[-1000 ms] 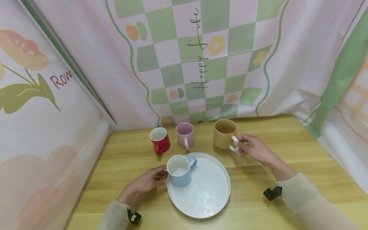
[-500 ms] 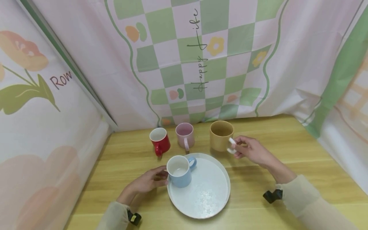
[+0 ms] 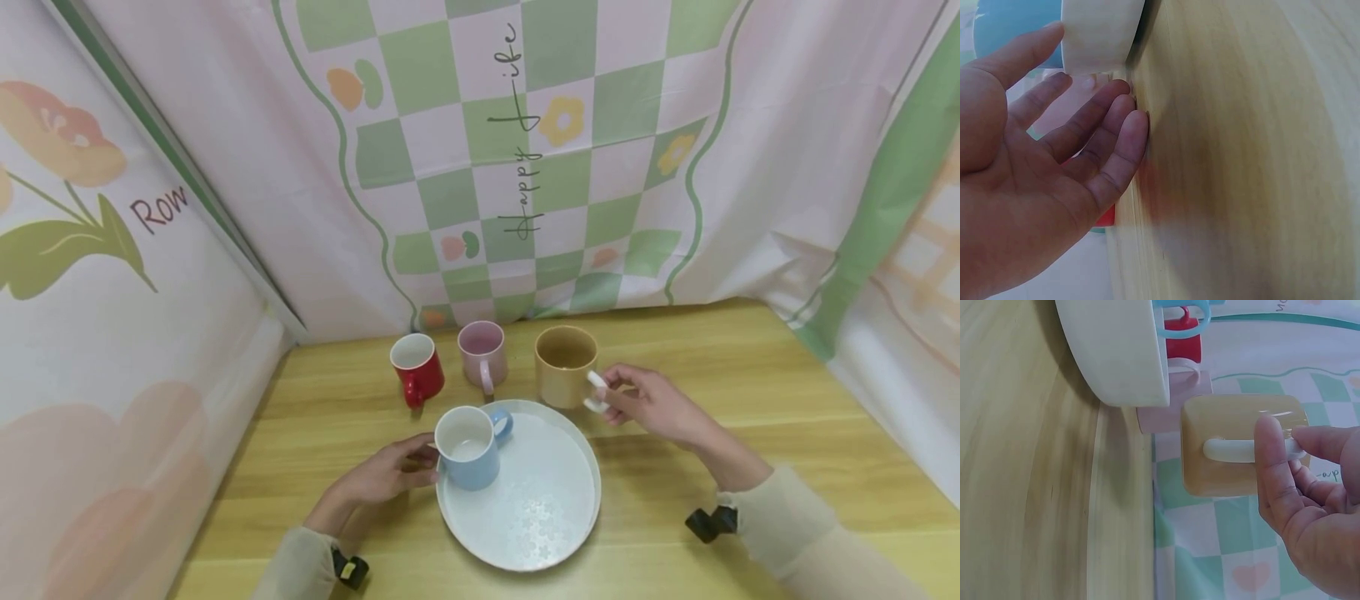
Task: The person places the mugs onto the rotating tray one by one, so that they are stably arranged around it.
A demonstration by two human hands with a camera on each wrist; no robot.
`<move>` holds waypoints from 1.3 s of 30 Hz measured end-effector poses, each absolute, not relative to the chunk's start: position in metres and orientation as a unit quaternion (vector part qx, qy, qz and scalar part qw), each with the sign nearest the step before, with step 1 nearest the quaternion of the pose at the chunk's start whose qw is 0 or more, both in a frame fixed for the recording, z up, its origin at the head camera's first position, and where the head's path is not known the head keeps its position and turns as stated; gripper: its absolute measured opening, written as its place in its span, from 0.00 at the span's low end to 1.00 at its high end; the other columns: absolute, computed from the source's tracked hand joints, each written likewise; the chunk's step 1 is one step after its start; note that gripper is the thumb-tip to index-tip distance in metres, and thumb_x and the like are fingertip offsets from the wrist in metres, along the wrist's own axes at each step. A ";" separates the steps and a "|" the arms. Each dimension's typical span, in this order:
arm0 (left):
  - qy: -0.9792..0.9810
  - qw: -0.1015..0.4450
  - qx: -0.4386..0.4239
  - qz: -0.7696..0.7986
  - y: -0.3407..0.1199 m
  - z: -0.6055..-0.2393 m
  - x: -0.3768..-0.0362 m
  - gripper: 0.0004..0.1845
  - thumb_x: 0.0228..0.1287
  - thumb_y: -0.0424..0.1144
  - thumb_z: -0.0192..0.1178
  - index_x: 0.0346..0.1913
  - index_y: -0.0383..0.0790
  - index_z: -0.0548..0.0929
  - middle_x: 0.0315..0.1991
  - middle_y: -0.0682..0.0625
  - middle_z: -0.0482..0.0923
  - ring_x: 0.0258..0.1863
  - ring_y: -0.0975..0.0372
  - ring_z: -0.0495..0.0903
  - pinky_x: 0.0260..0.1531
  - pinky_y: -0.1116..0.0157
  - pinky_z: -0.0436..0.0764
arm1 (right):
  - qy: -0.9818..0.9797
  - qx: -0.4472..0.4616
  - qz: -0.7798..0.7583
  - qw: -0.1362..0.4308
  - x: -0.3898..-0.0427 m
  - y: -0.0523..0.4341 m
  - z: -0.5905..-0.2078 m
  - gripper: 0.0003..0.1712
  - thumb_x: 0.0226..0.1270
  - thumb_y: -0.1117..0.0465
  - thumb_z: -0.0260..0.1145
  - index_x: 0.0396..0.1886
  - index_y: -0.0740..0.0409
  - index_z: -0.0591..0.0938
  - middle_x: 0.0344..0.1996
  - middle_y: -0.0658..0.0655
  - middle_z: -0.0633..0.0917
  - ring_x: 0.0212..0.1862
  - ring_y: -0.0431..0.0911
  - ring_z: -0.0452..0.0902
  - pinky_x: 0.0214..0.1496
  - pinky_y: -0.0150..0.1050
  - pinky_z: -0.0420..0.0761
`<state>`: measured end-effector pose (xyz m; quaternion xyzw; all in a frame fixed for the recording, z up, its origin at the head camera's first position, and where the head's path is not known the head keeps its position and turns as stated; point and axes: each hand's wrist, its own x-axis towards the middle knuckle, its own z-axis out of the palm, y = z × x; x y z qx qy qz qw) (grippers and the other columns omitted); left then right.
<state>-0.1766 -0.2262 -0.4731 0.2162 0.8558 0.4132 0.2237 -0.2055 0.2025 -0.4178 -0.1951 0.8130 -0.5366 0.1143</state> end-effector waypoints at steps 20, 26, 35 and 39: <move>0.853 0.223 0.221 0.416 -0.226 -0.473 -0.176 0.30 0.72 0.44 0.60 0.73 0.46 0.67 0.63 0.42 0.77 0.63 0.48 0.76 0.65 0.46 0.75 | 0.814 -0.237 -0.515 0.123 -0.190 0.192 -0.413 0.13 0.75 0.60 0.61 0.48 0.68 0.78 0.41 0.66 0.84 0.35 0.47 0.85 0.41 0.43 0.89; 0.851 0.223 0.222 0.420 -0.226 -0.474 -0.176 0.30 0.72 0.44 0.60 0.74 0.45 0.67 0.63 0.42 0.77 0.63 0.48 0.75 0.65 0.46 0.75 | 0.808 -0.254 -0.517 0.127 -0.186 0.188 -0.413 0.13 0.75 0.60 0.61 0.48 0.68 0.78 0.40 0.68 0.83 0.33 0.45 0.86 0.40 0.44 0.89; 0.853 0.220 0.225 0.416 -0.226 -0.473 -0.177 0.31 0.72 0.44 0.60 0.74 0.44 0.66 0.63 0.42 0.77 0.63 0.48 0.76 0.65 0.47 0.75 | 0.804 -0.271 -0.511 0.135 -0.181 0.186 -0.414 0.12 0.75 0.63 0.59 0.48 0.69 0.78 0.41 0.68 0.83 0.34 0.51 0.86 0.39 0.42 0.89; 0.852 0.224 0.227 0.416 -0.226 -0.472 -0.177 0.30 0.72 0.44 0.60 0.74 0.45 0.66 0.62 0.43 0.78 0.63 0.49 0.76 0.65 0.47 0.76 | 0.802 -0.270 -0.513 0.144 -0.178 0.185 -0.417 0.09 0.75 0.63 0.60 0.47 0.65 0.79 0.42 0.70 0.82 0.34 0.49 0.85 0.39 0.42 0.89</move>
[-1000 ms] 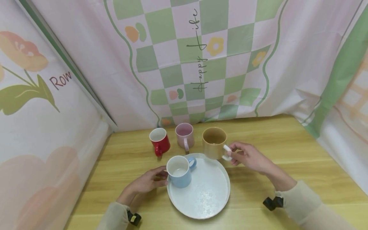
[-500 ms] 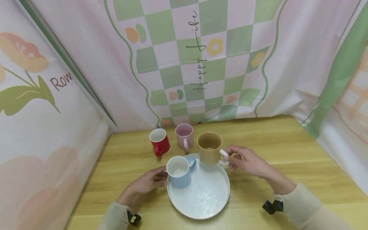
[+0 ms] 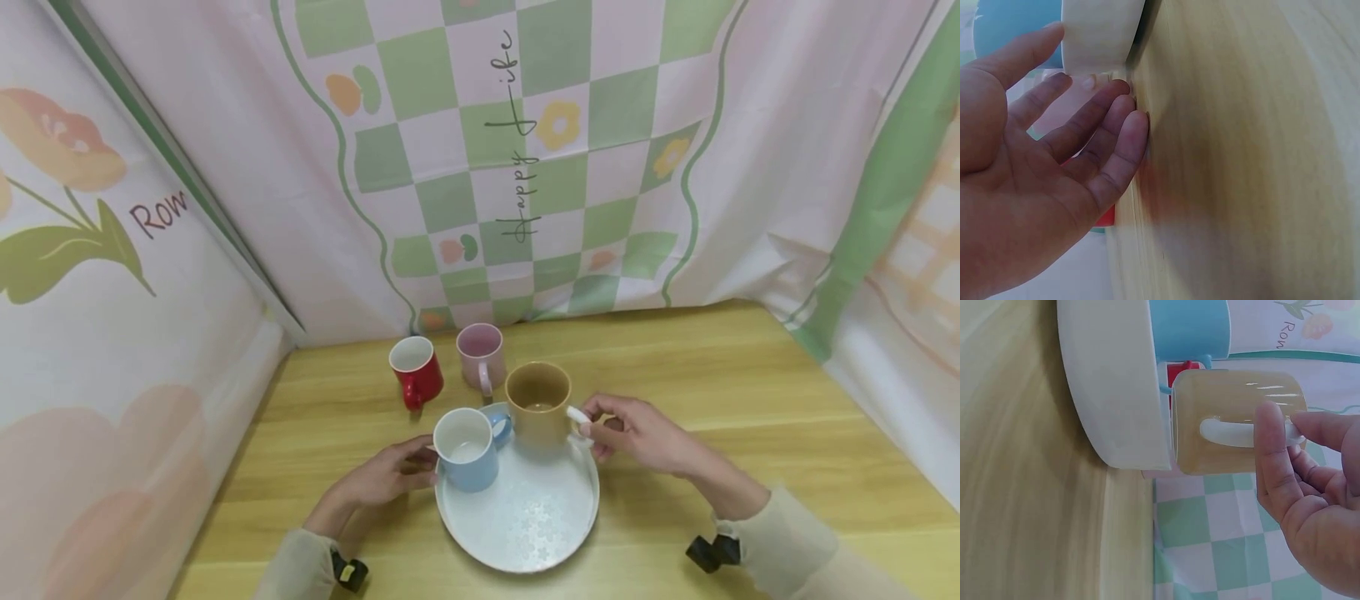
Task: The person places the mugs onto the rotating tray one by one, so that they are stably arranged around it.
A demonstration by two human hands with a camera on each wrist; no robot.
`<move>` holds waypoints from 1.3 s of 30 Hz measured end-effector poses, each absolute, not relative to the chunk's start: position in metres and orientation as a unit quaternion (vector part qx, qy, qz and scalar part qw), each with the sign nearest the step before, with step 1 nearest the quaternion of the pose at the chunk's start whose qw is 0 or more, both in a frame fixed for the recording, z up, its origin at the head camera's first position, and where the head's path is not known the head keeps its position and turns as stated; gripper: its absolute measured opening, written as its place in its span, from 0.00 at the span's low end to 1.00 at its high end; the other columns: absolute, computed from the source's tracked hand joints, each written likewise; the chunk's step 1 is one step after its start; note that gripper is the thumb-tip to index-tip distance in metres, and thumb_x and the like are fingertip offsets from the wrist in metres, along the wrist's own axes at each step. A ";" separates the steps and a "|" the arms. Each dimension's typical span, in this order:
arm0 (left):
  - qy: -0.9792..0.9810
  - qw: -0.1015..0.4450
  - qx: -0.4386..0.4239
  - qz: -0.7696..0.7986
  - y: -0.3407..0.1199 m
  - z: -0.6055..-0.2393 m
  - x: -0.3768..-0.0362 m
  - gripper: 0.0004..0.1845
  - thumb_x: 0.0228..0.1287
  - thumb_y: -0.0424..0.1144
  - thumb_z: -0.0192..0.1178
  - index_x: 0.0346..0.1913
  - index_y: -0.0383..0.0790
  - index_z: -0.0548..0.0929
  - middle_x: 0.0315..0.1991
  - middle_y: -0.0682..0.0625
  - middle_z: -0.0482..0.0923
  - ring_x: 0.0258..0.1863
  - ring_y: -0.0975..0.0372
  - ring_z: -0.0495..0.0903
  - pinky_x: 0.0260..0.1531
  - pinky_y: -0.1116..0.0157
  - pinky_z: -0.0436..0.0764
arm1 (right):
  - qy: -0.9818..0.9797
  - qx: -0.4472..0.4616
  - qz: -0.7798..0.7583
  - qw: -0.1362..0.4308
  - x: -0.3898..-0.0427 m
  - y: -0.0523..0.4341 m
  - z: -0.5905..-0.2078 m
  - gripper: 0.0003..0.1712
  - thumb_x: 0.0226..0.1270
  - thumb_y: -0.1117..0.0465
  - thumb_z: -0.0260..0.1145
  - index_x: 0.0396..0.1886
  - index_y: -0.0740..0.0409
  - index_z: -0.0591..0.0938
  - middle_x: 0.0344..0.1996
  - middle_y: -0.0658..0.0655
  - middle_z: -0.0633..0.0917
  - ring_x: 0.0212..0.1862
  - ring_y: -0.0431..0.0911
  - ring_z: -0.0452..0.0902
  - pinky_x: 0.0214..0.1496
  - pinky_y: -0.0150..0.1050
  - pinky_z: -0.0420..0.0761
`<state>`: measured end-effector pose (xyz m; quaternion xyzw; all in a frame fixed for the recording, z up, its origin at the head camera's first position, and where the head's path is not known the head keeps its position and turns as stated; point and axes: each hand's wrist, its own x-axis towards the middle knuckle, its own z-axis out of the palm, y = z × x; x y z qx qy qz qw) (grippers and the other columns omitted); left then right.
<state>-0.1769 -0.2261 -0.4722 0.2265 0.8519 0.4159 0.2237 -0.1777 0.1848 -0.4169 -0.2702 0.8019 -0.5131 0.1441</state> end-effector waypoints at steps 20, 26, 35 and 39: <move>0.850 0.226 0.225 0.420 -0.227 -0.472 -0.176 0.30 0.72 0.44 0.60 0.74 0.46 0.66 0.63 0.44 0.78 0.63 0.50 0.76 0.66 0.46 0.74 | 0.794 -0.283 -0.517 0.144 -0.170 0.180 -0.426 0.08 0.74 0.64 0.60 0.46 0.65 0.79 0.41 0.70 0.81 0.30 0.44 0.85 0.35 0.40 0.89; 0.851 0.227 0.225 0.418 -0.227 -0.473 -0.176 0.31 0.72 0.46 0.60 0.75 0.47 0.65 0.64 0.43 0.77 0.64 0.49 0.75 0.66 0.46 0.74 | 0.793 -0.278 -0.520 0.155 -0.171 0.178 -0.427 0.09 0.75 0.64 0.59 0.47 0.67 0.78 0.42 0.69 0.81 0.31 0.46 0.85 0.35 0.41 0.89; 0.848 0.228 0.224 0.424 -0.226 -0.472 -0.177 0.31 0.72 0.44 0.60 0.74 0.46 0.65 0.63 0.43 0.77 0.64 0.49 0.75 0.67 0.46 0.74 | 0.795 -0.281 -0.513 0.161 -0.178 0.174 -0.438 0.11 0.75 0.63 0.59 0.47 0.68 0.78 0.39 0.69 0.82 0.32 0.47 0.86 0.37 0.40 0.89; 0.845 0.227 0.228 0.426 -0.226 -0.473 -0.177 0.30 0.72 0.43 0.60 0.74 0.46 0.65 0.63 0.42 0.77 0.63 0.49 0.76 0.66 0.45 0.74 | 0.793 -0.286 -0.512 0.163 -0.180 0.173 -0.442 0.12 0.75 0.62 0.59 0.46 0.68 0.78 0.36 0.68 0.83 0.32 0.48 0.85 0.37 0.41 0.89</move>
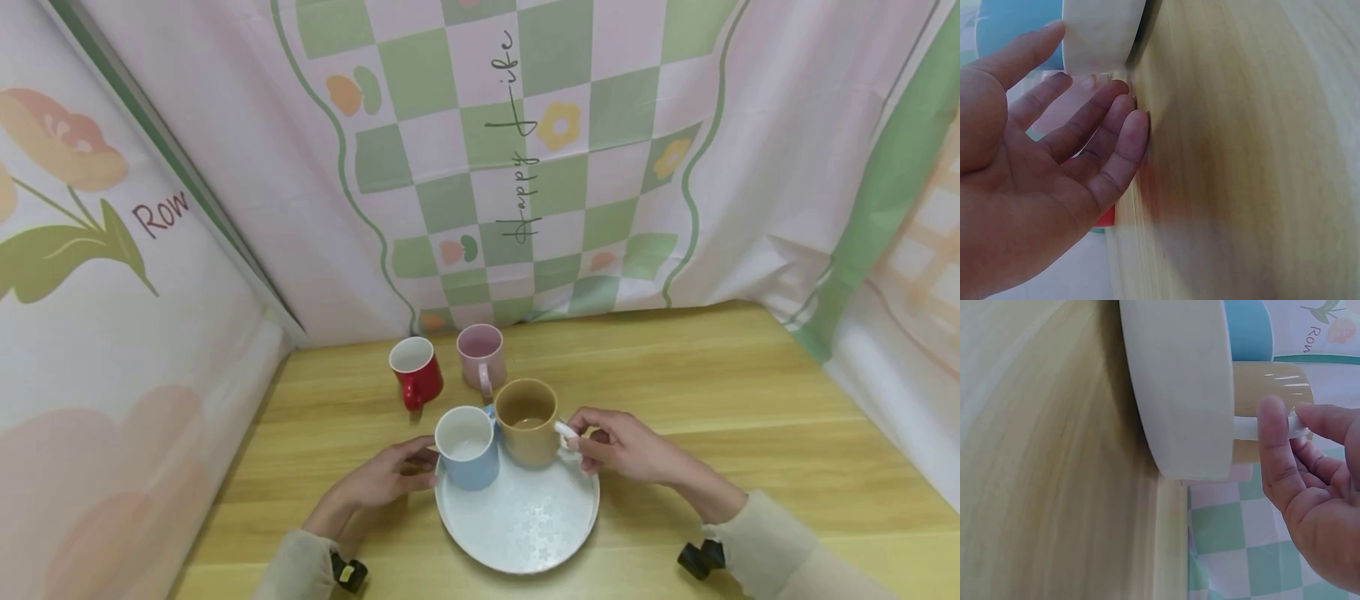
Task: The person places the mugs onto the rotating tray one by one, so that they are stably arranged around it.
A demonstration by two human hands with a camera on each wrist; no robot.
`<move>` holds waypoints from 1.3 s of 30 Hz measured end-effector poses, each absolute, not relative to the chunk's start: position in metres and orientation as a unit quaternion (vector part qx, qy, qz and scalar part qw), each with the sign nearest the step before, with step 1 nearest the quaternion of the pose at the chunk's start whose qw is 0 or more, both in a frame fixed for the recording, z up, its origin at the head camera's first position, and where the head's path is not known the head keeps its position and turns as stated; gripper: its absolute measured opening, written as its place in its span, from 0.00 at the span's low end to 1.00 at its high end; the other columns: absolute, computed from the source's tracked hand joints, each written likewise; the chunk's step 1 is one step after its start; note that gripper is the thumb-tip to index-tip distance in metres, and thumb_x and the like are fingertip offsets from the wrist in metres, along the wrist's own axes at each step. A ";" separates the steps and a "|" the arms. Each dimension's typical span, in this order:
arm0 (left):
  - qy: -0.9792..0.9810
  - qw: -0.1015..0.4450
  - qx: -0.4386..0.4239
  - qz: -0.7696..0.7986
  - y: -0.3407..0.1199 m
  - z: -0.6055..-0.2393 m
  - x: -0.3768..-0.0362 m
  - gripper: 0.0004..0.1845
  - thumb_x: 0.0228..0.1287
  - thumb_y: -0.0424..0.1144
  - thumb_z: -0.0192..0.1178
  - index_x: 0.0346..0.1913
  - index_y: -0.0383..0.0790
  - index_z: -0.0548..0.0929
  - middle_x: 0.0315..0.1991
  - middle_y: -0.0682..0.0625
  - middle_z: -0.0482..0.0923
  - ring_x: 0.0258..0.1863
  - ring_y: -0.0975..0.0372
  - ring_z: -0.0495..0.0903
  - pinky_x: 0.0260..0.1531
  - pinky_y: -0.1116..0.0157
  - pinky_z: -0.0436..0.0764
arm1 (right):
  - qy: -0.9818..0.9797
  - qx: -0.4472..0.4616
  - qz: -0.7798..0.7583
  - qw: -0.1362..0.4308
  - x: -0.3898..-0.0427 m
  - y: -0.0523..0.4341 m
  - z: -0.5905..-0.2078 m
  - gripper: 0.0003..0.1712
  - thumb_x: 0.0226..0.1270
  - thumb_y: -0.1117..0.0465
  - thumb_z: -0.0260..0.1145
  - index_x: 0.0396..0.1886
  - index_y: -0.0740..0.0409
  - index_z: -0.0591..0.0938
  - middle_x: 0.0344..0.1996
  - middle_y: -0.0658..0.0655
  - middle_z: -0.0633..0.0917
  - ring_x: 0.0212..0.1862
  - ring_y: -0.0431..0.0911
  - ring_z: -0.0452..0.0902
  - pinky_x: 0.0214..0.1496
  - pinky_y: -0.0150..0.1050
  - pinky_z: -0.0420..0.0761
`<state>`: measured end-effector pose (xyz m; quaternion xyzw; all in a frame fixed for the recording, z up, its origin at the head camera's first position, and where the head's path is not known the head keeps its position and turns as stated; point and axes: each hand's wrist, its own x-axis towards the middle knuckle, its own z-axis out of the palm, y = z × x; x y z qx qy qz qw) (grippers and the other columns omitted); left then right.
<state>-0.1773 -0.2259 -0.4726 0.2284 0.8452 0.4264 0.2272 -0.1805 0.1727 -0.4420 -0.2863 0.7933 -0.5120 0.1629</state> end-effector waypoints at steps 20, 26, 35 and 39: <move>0.846 0.224 0.234 0.423 -0.226 -0.472 -0.178 0.30 0.72 0.42 0.59 0.75 0.45 0.65 0.62 0.42 0.78 0.63 0.49 0.76 0.65 0.48 0.75 | 0.799 -0.288 -0.500 0.166 -0.188 0.171 -0.449 0.13 0.74 0.60 0.61 0.49 0.66 0.79 0.39 0.65 0.84 0.33 0.48 0.86 0.37 0.38 0.89; 0.850 0.226 0.227 0.418 -0.225 -0.470 -0.178 0.31 0.72 0.42 0.60 0.75 0.46 0.65 0.62 0.42 0.78 0.63 0.49 0.76 0.65 0.47 0.75 | 0.799 -0.284 -0.503 0.168 -0.191 0.171 -0.448 0.17 0.73 0.61 0.63 0.56 0.65 0.76 0.44 0.64 0.82 0.34 0.47 0.86 0.36 0.37 0.89; 0.852 0.229 0.224 0.414 -0.225 -0.469 -0.178 0.31 0.72 0.42 0.60 0.74 0.45 0.66 0.62 0.41 0.78 0.63 0.48 0.76 0.65 0.46 0.75 | 0.812 -0.296 -0.480 0.152 -0.192 0.172 -0.443 0.17 0.72 0.62 0.63 0.57 0.61 0.77 0.45 0.64 0.83 0.33 0.41 0.84 0.34 0.35 0.88; 0.851 0.228 0.227 0.416 -0.226 -0.470 -0.178 0.31 0.72 0.42 0.60 0.74 0.45 0.65 0.62 0.41 0.78 0.63 0.48 0.76 0.66 0.46 0.75 | 0.821 -0.302 -0.463 0.139 -0.195 0.174 -0.443 0.16 0.73 0.62 0.63 0.57 0.59 0.78 0.45 0.63 0.84 0.33 0.41 0.84 0.35 0.35 0.88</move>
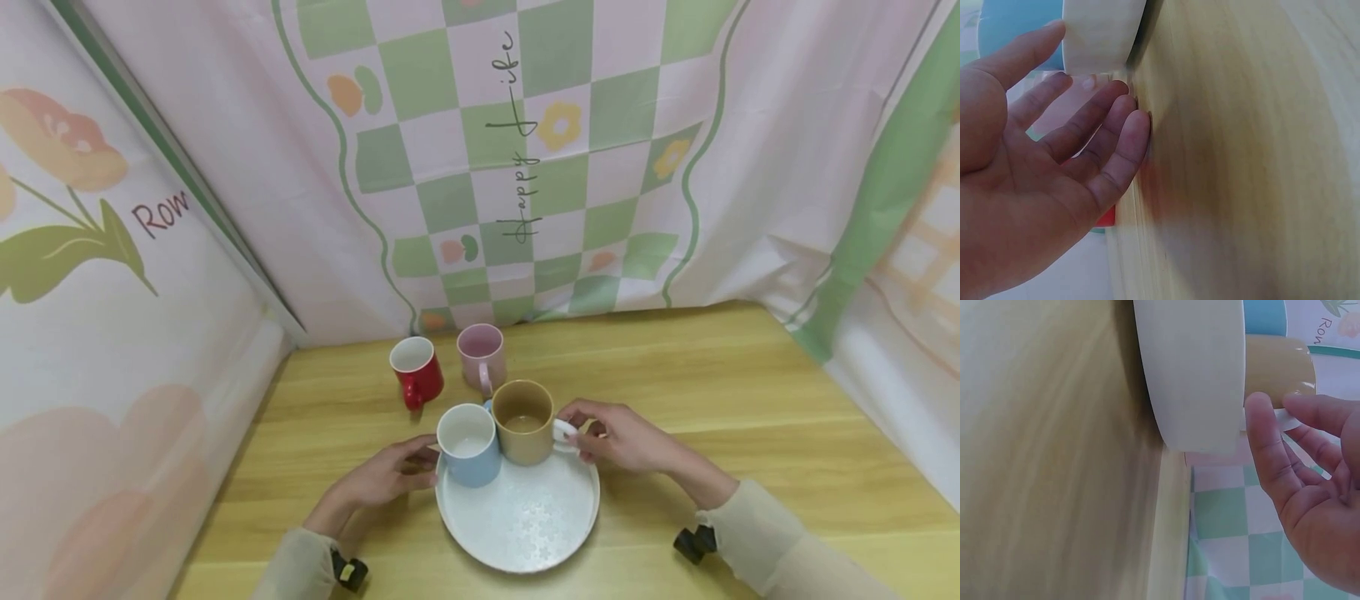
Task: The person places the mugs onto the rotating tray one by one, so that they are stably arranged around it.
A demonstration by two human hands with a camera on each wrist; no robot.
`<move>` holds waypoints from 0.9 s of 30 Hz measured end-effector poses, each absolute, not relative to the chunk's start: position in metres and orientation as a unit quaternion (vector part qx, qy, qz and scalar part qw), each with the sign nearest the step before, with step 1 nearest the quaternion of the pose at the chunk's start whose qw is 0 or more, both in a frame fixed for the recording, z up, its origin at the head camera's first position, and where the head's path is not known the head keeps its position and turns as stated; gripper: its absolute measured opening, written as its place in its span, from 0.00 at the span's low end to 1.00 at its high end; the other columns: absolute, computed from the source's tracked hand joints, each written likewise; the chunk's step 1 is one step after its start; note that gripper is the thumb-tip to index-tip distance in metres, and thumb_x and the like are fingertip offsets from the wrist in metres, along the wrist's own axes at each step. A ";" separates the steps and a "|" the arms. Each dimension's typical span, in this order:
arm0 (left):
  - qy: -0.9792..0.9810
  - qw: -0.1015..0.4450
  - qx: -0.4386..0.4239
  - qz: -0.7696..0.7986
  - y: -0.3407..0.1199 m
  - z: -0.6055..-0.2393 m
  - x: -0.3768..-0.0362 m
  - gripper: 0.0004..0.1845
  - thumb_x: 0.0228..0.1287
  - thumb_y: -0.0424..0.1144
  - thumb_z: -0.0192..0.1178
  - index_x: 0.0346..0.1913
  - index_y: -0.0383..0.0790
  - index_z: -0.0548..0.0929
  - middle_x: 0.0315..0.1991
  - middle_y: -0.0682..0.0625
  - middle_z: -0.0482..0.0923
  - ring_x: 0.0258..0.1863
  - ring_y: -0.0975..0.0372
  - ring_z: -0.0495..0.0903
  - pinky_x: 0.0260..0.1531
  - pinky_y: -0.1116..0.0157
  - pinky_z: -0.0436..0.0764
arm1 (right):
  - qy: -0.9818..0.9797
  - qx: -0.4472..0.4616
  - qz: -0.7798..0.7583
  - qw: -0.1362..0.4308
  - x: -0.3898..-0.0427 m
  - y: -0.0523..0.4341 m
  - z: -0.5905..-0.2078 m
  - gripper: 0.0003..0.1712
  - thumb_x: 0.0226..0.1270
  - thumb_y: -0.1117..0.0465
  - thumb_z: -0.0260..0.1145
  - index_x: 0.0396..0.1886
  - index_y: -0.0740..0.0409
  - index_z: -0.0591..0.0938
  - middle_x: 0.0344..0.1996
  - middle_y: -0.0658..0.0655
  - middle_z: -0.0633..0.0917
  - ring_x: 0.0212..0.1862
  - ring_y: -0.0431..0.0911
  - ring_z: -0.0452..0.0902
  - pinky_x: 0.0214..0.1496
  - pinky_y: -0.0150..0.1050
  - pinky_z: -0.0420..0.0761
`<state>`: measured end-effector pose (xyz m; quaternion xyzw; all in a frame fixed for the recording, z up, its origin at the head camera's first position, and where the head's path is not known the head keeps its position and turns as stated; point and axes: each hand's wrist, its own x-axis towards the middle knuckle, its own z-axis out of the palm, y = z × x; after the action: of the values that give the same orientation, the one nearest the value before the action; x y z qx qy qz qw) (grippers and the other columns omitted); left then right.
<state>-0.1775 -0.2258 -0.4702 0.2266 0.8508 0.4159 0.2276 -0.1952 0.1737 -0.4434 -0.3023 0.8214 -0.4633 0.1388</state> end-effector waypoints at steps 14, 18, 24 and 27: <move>0.850 0.223 0.240 0.412 -0.227 -0.472 -0.179 0.31 0.72 0.42 0.60 0.74 0.43 0.65 0.60 0.42 0.80 0.61 0.50 0.78 0.62 0.59 0.77 | 0.813 -0.325 -0.457 0.161 -0.207 0.178 -0.447 0.15 0.74 0.65 0.60 0.58 0.58 0.77 0.45 0.65 0.83 0.34 0.44 0.84 0.34 0.42 0.89; 0.850 0.220 0.245 0.410 -0.226 -0.470 -0.179 0.31 0.72 0.42 0.59 0.74 0.42 0.65 0.60 0.41 0.80 0.61 0.49 0.78 0.63 0.56 0.78 | 0.810 -0.335 -0.455 0.158 -0.209 0.179 -0.447 0.14 0.74 0.66 0.60 0.57 0.58 0.77 0.45 0.64 0.83 0.33 0.44 0.84 0.33 0.44 0.89; 0.851 0.217 0.250 0.408 -0.226 -0.469 -0.178 0.31 0.72 0.42 0.59 0.74 0.41 0.65 0.60 0.40 0.80 0.60 0.49 0.78 0.62 0.53 0.78 | 0.813 -0.353 -0.443 0.137 -0.211 0.181 -0.445 0.14 0.73 0.68 0.60 0.56 0.59 0.78 0.44 0.66 0.84 0.32 0.41 0.83 0.32 0.43 0.88; 0.851 0.217 0.249 0.407 -0.226 -0.469 -0.178 0.31 0.72 0.42 0.59 0.74 0.41 0.65 0.60 0.40 0.80 0.60 0.49 0.78 0.62 0.53 0.78 | 0.815 -0.355 -0.438 0.131 -0.212 0.181 -0.444 0.14 0.73 0.68 0.60 0.55 0.59 0.78 0.44 0.67 0.84 0.32 0.41 0.83 0.31 0.43 0.88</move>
<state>-0.1780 -0.2260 -0.4688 0.2489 0.8514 0.4072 0.2175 -0.2122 0.1809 -0.4442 -0.3552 0.8152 -0.4383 0.1310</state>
